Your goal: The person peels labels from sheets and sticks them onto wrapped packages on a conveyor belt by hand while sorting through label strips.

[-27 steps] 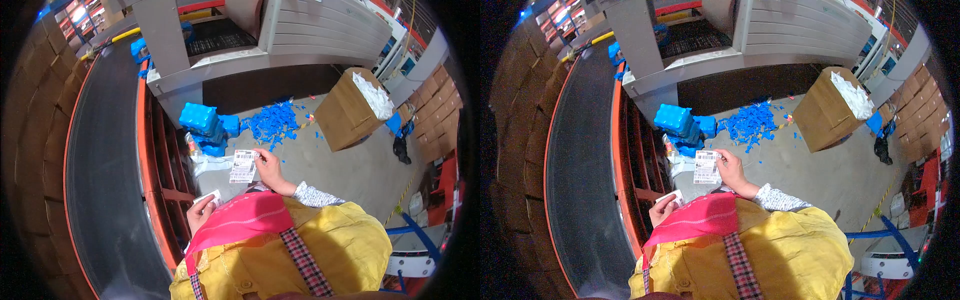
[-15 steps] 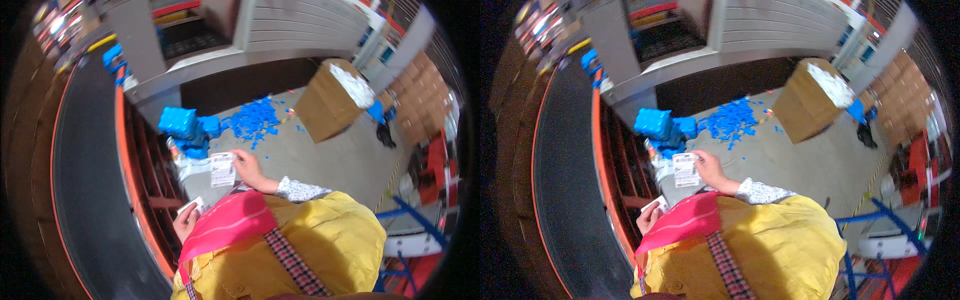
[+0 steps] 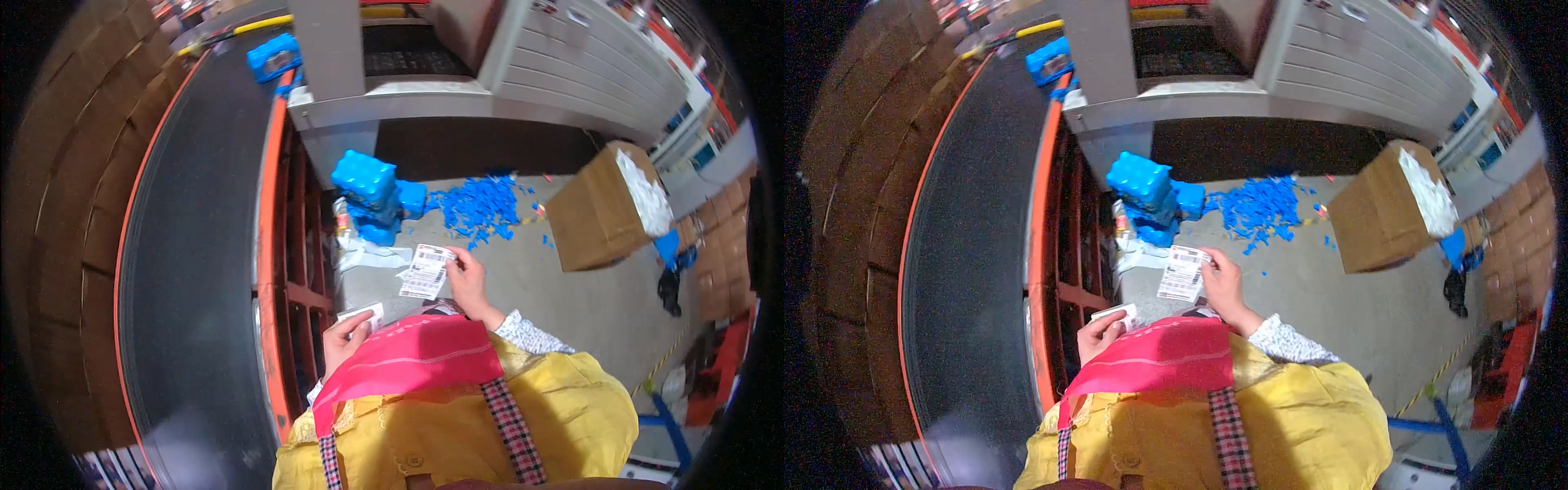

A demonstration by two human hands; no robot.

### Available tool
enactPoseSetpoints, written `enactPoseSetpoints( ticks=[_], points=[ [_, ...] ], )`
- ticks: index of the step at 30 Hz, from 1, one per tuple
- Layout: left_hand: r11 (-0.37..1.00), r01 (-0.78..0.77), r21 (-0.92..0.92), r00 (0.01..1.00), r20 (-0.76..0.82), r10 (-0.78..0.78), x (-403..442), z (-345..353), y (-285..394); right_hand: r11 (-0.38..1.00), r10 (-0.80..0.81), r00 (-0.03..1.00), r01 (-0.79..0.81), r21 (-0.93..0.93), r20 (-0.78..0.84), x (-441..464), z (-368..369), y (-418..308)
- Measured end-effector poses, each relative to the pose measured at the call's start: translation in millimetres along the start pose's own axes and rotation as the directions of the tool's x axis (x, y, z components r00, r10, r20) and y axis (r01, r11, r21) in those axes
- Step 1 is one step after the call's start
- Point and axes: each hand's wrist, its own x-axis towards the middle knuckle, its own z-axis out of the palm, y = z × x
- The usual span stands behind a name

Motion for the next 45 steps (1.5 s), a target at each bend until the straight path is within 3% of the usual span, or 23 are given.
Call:
enactPoseSetpoints(
  ticks=[9,12,18,20,22,26,30,36,37,40,43,45],
  points=[
    [0.985,-0.153,-0.080,0.945,-0.305,0.122,-22,-21,-9,0.996,0.055,0.996,-0.060,0.073,0.066,-6,29,6],
    [0.940,-0.340,0.035,0.859,-0.394,0.326,-22,-28,-18,0.994,0.036,0.996,-0.044,0.097,0.084,-8,41,5],
    [0.972,-0.205,0.114,0.840,-0.489,0.235,-50,-55,-14,1.000,-0.029,0.991,0.030,-0.003,0.129,-14,63,-12],
    [0.931,-0.328,0.159,0.751,-0.555,0.359,-52,-65,-29,0.999,-0.046,0.988,0.043,0.021,0.145,-14,72,-19],
    [0.965,-0.250,0.083,0.744,-0.621,0.246,-63,-75,-22,0.998,-0.055,0.984,0.053,0.019,0.171,-10,81,-24],
    [0.951,-0.305,0.054,0.638,-0.730,0.246,-66,-96,-20,0.995,-0.094,0.964,0.100,-0.012,0.249,18,102,-36],
    [0.950,-0.311,-0.015,0.620,-0.761,0.191,-61,-105,-12,0.978,-0.190,0.927,0.206,-0.016,0.322,69,143,-35],
    [0.984,-0.178,-0.021,0.542,-0.836,0.080,-31,-100,-12,0.955,-0.273,0.871,0.296,0.007,0.408,159,214,-27],
    [0.975,-0.214,-0.066,0.482,-0.875,0.046,-19,-99,-20,0.950,-0.293,0.861,0.312,0.023,0.416,176,225,-23],
    [0.953,-0.233,-0.192,0.450,-0.891,-0.069,8,-95,1,0.960,-0.255,0.853,0.280,0.013,0.455,222,252,-22],
    [0.972,-0.233,-0.031,0.396,-0.916,0.066,43,-92,26,0.957,-0.275,0.848,0.288,0.042,0.452,261,278,-26],
    [0.970,-0.234,-0.061,0.411,-0.911,0.041,58,-93,23,0.961,-0.263,0.845,0.271,0.050,0.466,286,295,-28]
  ],
)
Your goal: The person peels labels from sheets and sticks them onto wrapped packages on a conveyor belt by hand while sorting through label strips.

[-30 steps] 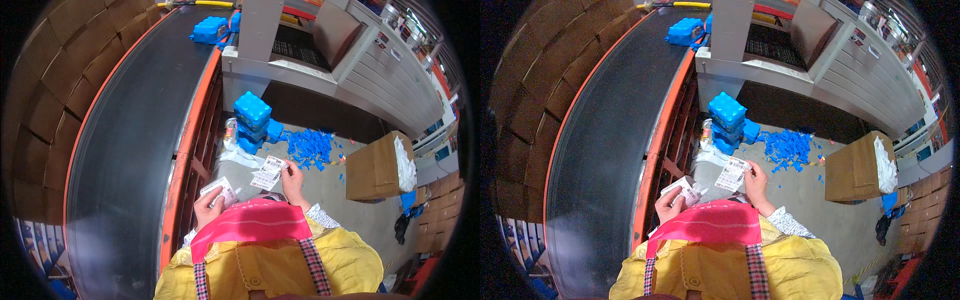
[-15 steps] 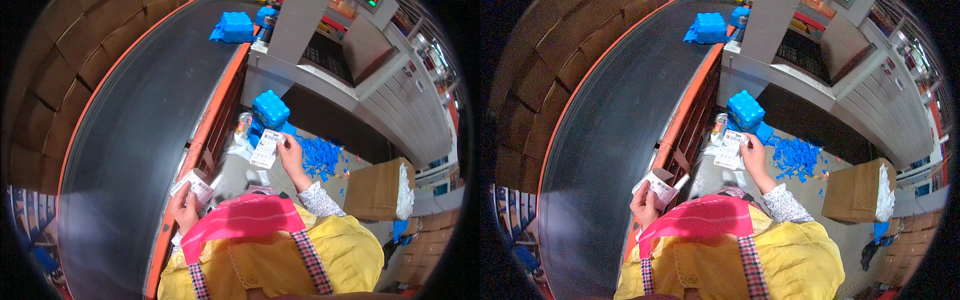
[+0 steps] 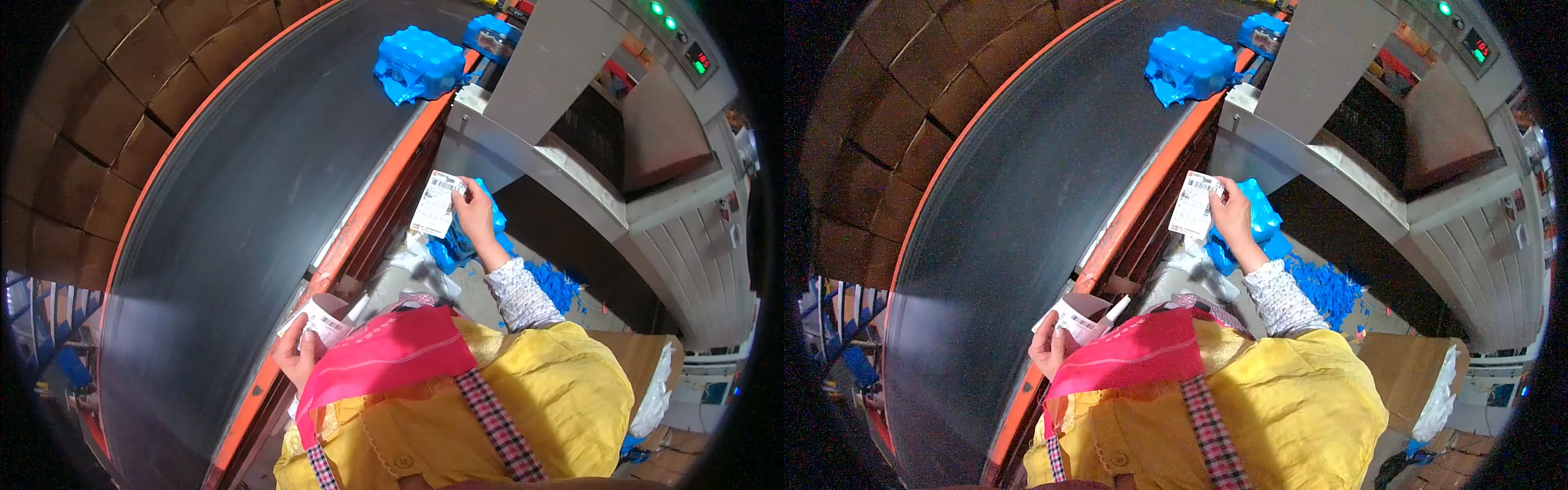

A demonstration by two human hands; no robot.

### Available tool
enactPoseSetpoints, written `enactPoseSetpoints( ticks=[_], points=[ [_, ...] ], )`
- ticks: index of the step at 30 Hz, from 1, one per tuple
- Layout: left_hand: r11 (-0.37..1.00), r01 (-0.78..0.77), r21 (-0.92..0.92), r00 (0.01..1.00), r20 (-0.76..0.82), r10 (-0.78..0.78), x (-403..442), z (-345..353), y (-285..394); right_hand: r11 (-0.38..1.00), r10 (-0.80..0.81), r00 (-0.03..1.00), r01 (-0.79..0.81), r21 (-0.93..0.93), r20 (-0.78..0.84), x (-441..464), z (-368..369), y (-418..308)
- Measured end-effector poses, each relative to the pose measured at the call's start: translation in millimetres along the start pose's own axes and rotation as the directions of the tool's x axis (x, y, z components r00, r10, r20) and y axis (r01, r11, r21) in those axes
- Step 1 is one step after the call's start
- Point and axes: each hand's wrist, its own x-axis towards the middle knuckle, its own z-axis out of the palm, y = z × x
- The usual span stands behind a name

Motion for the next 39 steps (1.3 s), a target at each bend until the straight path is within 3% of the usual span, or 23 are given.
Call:
enactPoseSetpoints(
  ticks=[4,13,15,17,19,22,25,26,29,30,33,34,35,37,39],
  points=[
    [0.995,0.089,-0.053,0.994,-0.058,-0.092,6,27,6,0.998,0.043,0.999,-0.044,0.037,0.023,60,12,13],
    [1.000,-0.014,-0.004,0.977,-0.215,0.013,12,46,-6,0.942,0.067,0.998,-0.061,0.329,-0.006,226,101,42],
    [0.999,-0.033,0.025,0.968,-0.248,0.038,13,51,-5,0.936,0.070,0.994,-0.035,0.349,-0.087,264,122,34],
    [0.999,-0.023,0.046,0.961,-0.274,0.035,13,57,0,0.982,0.028,0.976,0.014,0.189,-0.217,314,152,50],
    [0.998,-0.030,0.056,0.957,-0.286,0.045,14,59,1,1.000,0.001,0.953,0.000,0.002,-0.304,331,152,19],
    [0.995,-0.006,0.101,0.945,-0.325,0.039,14,60,2,0.998,-0.051,0.930,0.061,0.016,-0.365,364,176,22],
    [0.995,0.003,0.095,0.940,-0.340,0.030,15,55,1,0.954,-0.213,0.943,0.145,-0.262,-0.256,366,186,24],
    [0.996,0.004,0.093,0.939,-0.343,0.028,15,53,1,0.958,-0.095,0.990,0.063,-0.280,-0.102,363,185,25],
    [0.996,0.013,0.084,0.931,-0.364,0.019,13,46,2,0.796,-0.301,0.939,0.152,-0.587,-0.165,318,176,-15],
    [0.997,0.016,0.079,0.927,-0.374,0.015,13,44,3,0.761,-0.292,0.954,0.192,-0.619,-0.063,310,170,-24],
    [0.995,0.017,0.096,0.928,-0.371,0.020,10,36,0,0.552,-0.595,0.790,0.534,-0.641,0.146,294,168,-30],
    [0.996,0.024,0.090,0.928,-0.373,0.012,9,34,0,0.507,-0.655,0.719,0.647,-0.569,0.233,290,170,-33],
    [0.996,0.030,0.086,0.927,-0.374,0.005,9,33,0,0.521,-0.600,0.677,0.735,-0.433,0.427,297,187,-19],
    [0.998,0.023,0.065,0.926,-0.376,0.003,9,31,2,0.684,-0.325,0.702,0.637,-0.356,0.633,276,208,-19],
    [0.999,0.005,0.042,0.927,-0.375,0.011,7,32,7,0.643,-0.270,0.786,0.577,-0.503,0.557,246,212,-25]
  ],
)
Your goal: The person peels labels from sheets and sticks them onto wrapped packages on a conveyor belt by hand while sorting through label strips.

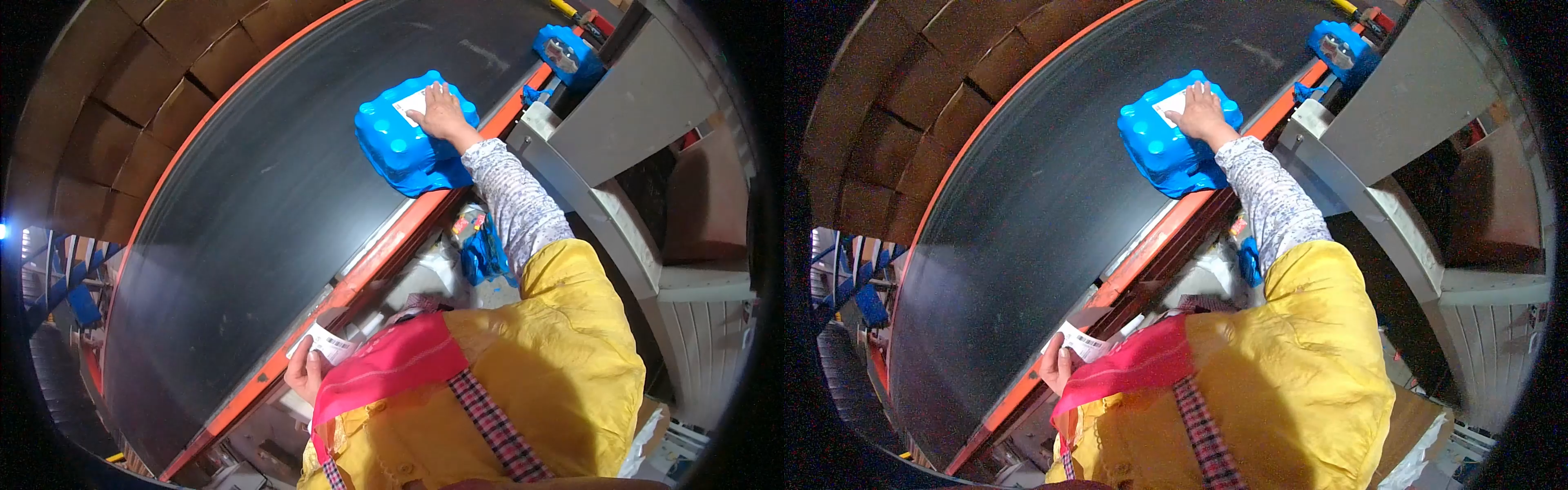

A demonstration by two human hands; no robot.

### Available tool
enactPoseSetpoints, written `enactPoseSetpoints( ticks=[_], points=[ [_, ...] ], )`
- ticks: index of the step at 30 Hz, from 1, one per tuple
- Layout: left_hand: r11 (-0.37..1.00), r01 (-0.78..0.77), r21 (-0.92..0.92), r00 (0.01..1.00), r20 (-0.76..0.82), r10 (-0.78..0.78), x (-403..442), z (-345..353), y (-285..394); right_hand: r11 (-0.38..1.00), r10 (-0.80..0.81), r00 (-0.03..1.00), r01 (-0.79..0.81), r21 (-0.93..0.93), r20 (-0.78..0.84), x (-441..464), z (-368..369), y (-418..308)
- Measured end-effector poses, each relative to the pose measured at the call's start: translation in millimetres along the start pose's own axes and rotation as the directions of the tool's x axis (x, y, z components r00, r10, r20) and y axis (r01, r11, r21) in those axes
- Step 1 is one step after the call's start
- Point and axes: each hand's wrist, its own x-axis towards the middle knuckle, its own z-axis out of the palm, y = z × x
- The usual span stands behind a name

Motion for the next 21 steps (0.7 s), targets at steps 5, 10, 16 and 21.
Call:
enactPoseSetpoints(
  ticks=[5,10,16,21],
  points=[
    [0.999,0.047,0.007,0.998,0.048,-0.047,-1,-18,-9,0.998,-0.026,0.999,0.024,-0.050,-0.026,-47,-2,-80],
    [0.998,0.019,-0.062,0.986,0.164,-0.008,2,-28,-21,0.863,-0.498,0.865,0.488,0.132,0.062,-121,-4,-177],
    [0.997,0.015,-0.078,0.991,0.136,-0.004,-3,-52,-15,0.971,-0.149,0.979,0.172,0.168,-0.141,-139,-20,-166],
    [0.997,-0.065,0.032,0.988,0.143,0.060,-7,-66,-29,0.851,-0.497,0.868,0.492,0.184,-0.018,-209,-31,-213]
  ],
)
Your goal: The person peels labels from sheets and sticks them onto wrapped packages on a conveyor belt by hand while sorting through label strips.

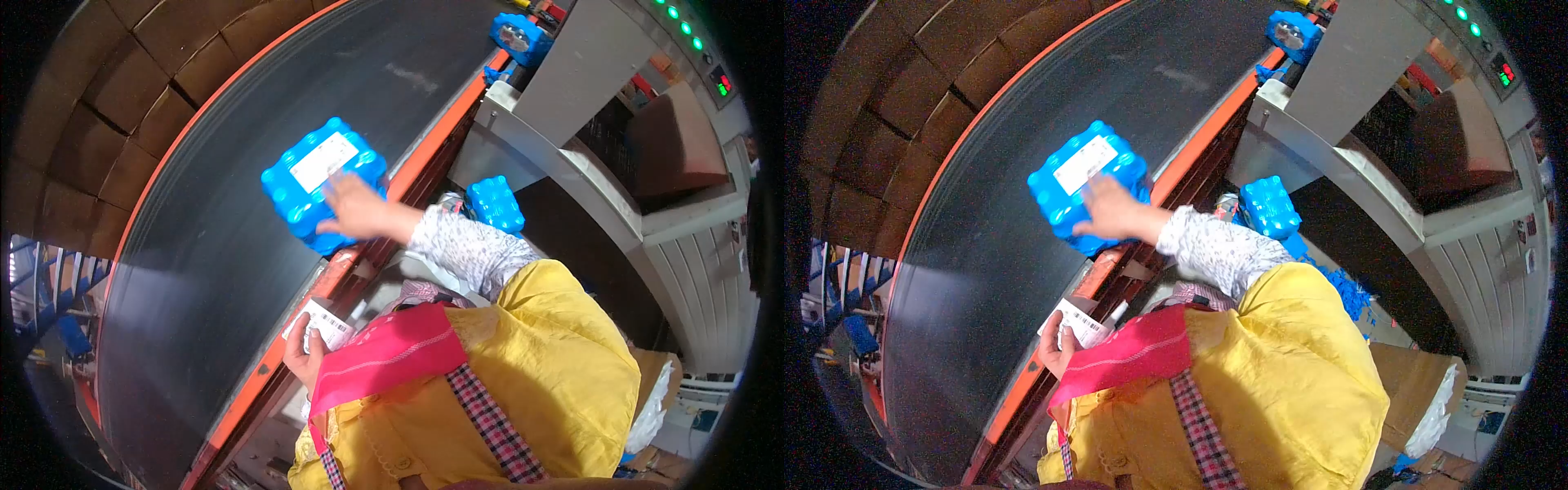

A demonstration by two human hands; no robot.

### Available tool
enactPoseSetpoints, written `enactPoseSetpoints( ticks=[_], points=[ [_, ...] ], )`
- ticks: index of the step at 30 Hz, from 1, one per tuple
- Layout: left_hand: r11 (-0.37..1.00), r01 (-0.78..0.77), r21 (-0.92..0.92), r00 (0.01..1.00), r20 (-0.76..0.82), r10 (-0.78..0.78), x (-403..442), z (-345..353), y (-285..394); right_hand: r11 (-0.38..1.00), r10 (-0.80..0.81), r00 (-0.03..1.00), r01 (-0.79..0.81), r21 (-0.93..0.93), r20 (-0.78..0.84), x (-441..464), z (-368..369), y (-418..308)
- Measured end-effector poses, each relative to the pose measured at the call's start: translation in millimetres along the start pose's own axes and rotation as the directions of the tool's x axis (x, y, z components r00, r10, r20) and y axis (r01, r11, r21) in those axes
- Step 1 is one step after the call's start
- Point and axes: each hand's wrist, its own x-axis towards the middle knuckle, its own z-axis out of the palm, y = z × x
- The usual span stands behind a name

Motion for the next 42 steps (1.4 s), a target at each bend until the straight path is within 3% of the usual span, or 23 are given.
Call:
enactPoseSetpoints(
  ticks=[1,2,3,4,7,9,11,12,13,15,17,19,20,21,23,25,27,29,31,33,35,37,42],
  points=[
    [0.999,0.008,0.045,1.000,0.022,-0.009,0,-2,0,0.987,-0.120,0.990,0.112,0.117,0.068,-10,-12,-21],
    [0.995,0.016,0.094,0.999,0.039,-0.020,-1,-6,0,0.921,-0.090,0.935,-0.054,0.387,0.344,-19,-51,-46],
    [0.996,0.018,0.091,0.994,0.107,-0.028,0,-9,3,0.721,-0.132,0.991,0.099,0.686,-0.003,-37,-29,-59],
    [0.996,0.023,0.085,0.985,0.166,-0.037,-1,-13,7,0.706,-0.167,0.982,0.057,0.706,0.088,-48,-43,-73],
    [0.985,-0.072,0.155,0.920,0.393,0.006,-1,-22,4,0.634,-0.216,0.976,0.148,0.759,-0.011,-80,-36,-101],
    [0.985,-0.052,0.165,0.917,0.398,-0.018,-5,-18,22,0.622,-0.259,0.960,0.081,0.779,0.107,-88,-45,-112],
    [0.960,-0.202,0.193,0.917,0.382,0.116,-1,-18,22,0.652,-0.156,0.988,0.102,0.751,0.001,-98,-46,-119],
    [0.985,0.054,-0.162,0.919,0.394,0.015,-2,-15,8,0.689,-0.184,0.978,0.199,0.697,-0.098,-99,-48,-120],
    [0.958,0.143,-0.247,0.882,0.471,-0.011,0,-24,16,0.664,-0.222,0.959,0.279,0.694,-0.173,-98,-43,-125],
    [0.945,0.280,-0.171,0.781,0.612,-0.120,1,-18,-6,0.603,-0.212,0.969,0.234,0.763,-0.130,-107,-48,-117],
    [0.961,0.276,-0.036,0.800,0.562,-0.209,-4,-23,1,0.614,-0.128,0.991,0.112,0.781,-0.041,-110,-49,-127],
    [0.997,0.031,-0.064,0.901,0.433,0.000,-10,-33,0,0.629,-0.085,0.995,0.015,0.778,0.049,-111,-50,-146],
    [0.995,-0.028,0.094,0.900,0.436,-0.016,-10,-45,7,0.629,-0.041,0.994,-0.055,0.776,0.104,-111,-52,-155],
    [0.962,-0.066,0.267,0.900,0.433,-0.059,-9,-44,22,0.644,-0.090,0.996,0.061,0.763,-0.004,-108,-54,-149],
    [0.939,-0.105,0.328,0.939,0.343,-0.015,-10,-50,44,0.672,-0.178,0.959,0.281,0.685,-0.220,-104,-49,-148],
    [0.930,-0.311,0.196,0.947,0.146,0.286,-3,-60,13,0.729,-0.143,0.929,0.332,0.599,-0.341,-101,-60,-150],
    [0.950,-0.249,0.189,0.950,-0.143,0.278,-1,-74,16,0.673,0.099,0.894,0.263,0.692,-0.436,-105,-53,-137],
    [0.994,-0.053,-0.095,0.924,-0.383,0.012,4,-88,18,0.527,0.432,0.851,0.030,0.849,-0.298,-105,-63,-132],
    [0.981,-0.163,-0.102,0.879,-0.467,0.098,9,-104,14,0.312,0.627,0.756,-0.026,0.950,-0.185,-111,-48,-105],
    [0.993,-0.105,-0.045,0.851,-0.520,0.066,11,-116,20,0.270,0.729,0.651,0.007,0.963,-0.210,-111,-43,-85],
    [0.990,-0.126,-0.064,0.891,-0.445,0.084,12,-125,21,0.200,0.729,0.670,-0.014,0.980,-0.139,-114,-46,-72],
    [0.943,-0.320,0.089,0.824,-0.466,0.323,16,-115,31,0.248,0.716,0.686,-0.070,0.966,-0.134,-123,-38,-55],
    [0.885,-0.351,0.306,0.863,-0.262,0.432,13,-107,22,0.240,0.746,0.663,-0.178,0.954,-0.063,-141,-29,-48]
  ],
)
